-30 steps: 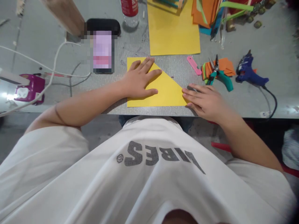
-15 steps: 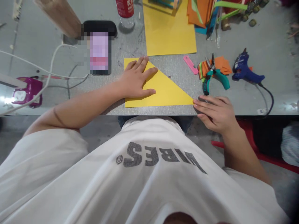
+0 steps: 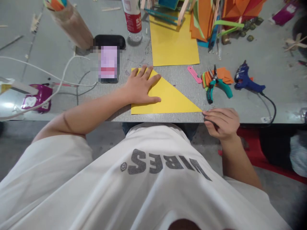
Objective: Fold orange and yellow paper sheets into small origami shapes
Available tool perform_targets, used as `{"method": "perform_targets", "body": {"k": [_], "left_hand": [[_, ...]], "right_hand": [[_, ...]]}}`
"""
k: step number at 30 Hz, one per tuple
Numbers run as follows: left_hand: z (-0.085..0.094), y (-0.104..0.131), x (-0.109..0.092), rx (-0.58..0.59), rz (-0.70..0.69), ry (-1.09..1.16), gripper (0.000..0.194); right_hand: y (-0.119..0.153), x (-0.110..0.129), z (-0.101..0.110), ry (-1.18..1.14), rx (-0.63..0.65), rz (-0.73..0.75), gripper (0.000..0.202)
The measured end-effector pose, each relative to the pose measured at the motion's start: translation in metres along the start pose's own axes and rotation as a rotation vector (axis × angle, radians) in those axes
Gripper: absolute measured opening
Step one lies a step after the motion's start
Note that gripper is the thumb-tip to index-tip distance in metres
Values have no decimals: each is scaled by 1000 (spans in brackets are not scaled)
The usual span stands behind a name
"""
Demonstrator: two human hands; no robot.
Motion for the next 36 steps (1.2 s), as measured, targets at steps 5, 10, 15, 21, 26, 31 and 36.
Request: {"method": "perform_targets", "body": {"k": [5, 10, 15, 21, 26, 31, 36], "left_hand": [[0, 0, 1, -27, -24, 19, 122], [1, 1, -1, -12, -8, -24, 123], [2, 1, -2, -14, -15, -5, 123], [2, 1, -2, -2, -15, -36, 124], [0, 2, -3, -12, -5, -41, 122], [-4, 2, -3, -20, -3, -37, 121], [-5, 1, -3, -17, 4, -33, 121]], "right_hand": [[2, -3, 2, -74, -291, 17, 24], [7, -19, -4, 12, -369, -273, 51], [-7, -7, -8, -38, -233, -252, 41], [-52, 38, -26, -92, 78, -58, 39], [-99, 67, -49, -98, 274, -81, 45], [-123, 69, -80, -54, 356, -183, 52], [-118, 65, -94, -90, 331, -196, 51]]}}
Point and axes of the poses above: each hand's wrist, its own y-axis away from the middle knuckle, its own z-axis out of the back of the hand, x = y × z, the point moved 6 cm from there along -y, towards the middle knuckle, and after that the axes turned 8 degrees about -y, right-handed, at the moved point
